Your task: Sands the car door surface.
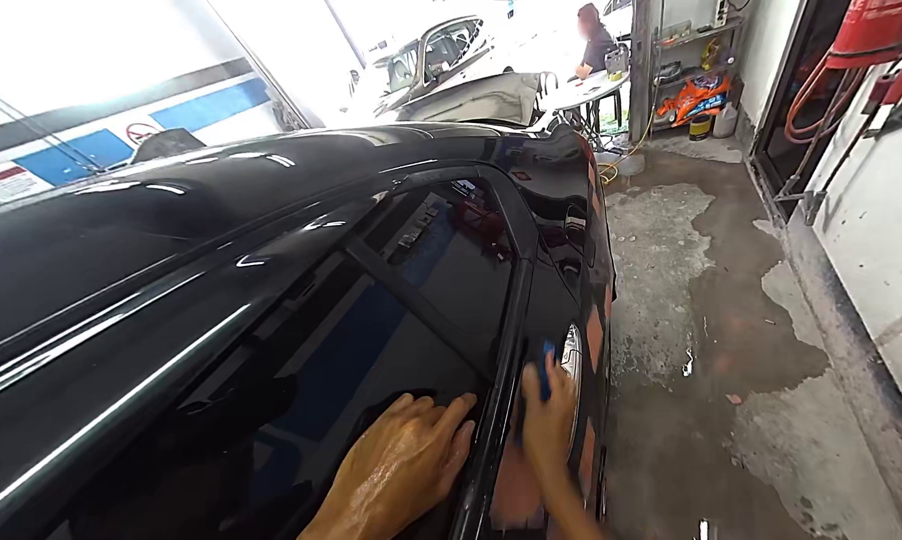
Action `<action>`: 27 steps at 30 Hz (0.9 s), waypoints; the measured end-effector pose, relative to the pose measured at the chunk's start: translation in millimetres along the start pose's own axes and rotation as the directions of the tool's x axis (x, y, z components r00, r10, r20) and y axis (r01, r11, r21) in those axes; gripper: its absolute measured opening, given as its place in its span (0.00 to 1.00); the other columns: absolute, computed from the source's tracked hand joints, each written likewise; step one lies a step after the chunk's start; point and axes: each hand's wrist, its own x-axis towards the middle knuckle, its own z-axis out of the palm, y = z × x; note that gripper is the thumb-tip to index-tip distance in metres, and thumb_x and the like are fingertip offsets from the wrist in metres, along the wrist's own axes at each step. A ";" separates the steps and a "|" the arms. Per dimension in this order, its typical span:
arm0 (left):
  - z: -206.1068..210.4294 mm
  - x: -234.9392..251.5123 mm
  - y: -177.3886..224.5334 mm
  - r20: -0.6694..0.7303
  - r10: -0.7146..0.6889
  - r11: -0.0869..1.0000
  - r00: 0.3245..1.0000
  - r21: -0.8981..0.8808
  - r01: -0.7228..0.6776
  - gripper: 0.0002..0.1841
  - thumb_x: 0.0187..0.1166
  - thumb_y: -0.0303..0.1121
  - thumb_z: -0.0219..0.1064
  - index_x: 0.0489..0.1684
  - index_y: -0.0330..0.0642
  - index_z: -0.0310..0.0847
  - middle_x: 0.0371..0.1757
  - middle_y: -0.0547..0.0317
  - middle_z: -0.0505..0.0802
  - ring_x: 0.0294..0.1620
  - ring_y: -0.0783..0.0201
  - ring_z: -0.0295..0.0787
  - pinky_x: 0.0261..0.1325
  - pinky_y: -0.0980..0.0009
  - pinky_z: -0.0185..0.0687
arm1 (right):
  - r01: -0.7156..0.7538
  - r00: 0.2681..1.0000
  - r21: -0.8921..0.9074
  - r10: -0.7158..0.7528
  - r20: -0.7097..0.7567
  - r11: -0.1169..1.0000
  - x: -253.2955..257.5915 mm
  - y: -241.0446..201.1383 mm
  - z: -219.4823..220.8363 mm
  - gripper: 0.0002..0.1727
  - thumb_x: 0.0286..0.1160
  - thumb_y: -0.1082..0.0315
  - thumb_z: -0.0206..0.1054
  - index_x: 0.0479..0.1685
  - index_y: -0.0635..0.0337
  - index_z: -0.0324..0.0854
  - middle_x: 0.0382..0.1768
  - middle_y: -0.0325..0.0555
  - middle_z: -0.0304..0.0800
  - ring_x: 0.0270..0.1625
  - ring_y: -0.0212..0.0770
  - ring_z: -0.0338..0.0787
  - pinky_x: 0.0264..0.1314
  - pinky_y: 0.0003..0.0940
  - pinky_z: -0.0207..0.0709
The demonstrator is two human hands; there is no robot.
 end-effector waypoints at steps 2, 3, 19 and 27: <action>0.0 0.8 -0.6 -0.002 0.003 1.000 1.000 -0.001 -0.003 0.21 0.83 0.46 0.51 0.51 0.50 0.91 0.17 0.63 0.86 0.20 0.57 0.84 0.28 0.62 0.78 | 0.056 0.998 0.048 -0.056 0.004 0.997 -64.1 6.7 -10.8 0.32 0.75 0.57 0.68 0.75 0.68 0.79 0.74 0.72 0.76 0.75 0.64 0.76 0.76 0.60 0.70; -0.4 1.2 -1.1 0.006 -0.001 1.000 1.000 -0.004 0.001 0.21 0.84 0.46 0.51 0.52 0.50 0.91 0.17 0.63 0.87 0.21 0.58 0.85 0.29 0.62 0.79 | 0.060 0.998 0.086 -0.060 -0.007 0.994 -80.1 9.8 -11.7 0.31 0.74 0.59 0.69 0.75 0.69 0.79 0.74 0.73 0.75 0.76 0.62 0.76 0.77 0.57 0.69; -1.9 1.4 -2.0 0.028 -0.008 1.000 1.000 -0.001 0.009 0.19 0.84 0.45 0.53 0.54 0.50 0.90 0.18 0.64 0.86 0.21 0.58 0.83 0.29 0.64 0.76 | -0.001 0.997 -0.025 -0.001 -0.077 1.000 31.3 4.4 9.8 0.31 0.79 0.52 0.67 0.76 0.63 0.80 0.71 0.69 0.77 0.74 0.65 0.75 0.76 0.61 0.68; -5.0 0.7 -0.1 0.052 -0.028 0.999 0.998 -0.024 0.029 0.18 0.84 0.45 0.54 0.55 0.50 0.90 0.19 0.62 0.87 0.22 0.57 0.84 0.30 0.63 0.78 | -0.003 0.999 -0.033 0.001 -0.035 0.999 -40.2 10.7 -6.7 0.33 0.76 0.55 0.68 0.77 0.67 0.77 0.74 0.74 0.73 0.75 0.69 0.74 0.76 0.65 0.66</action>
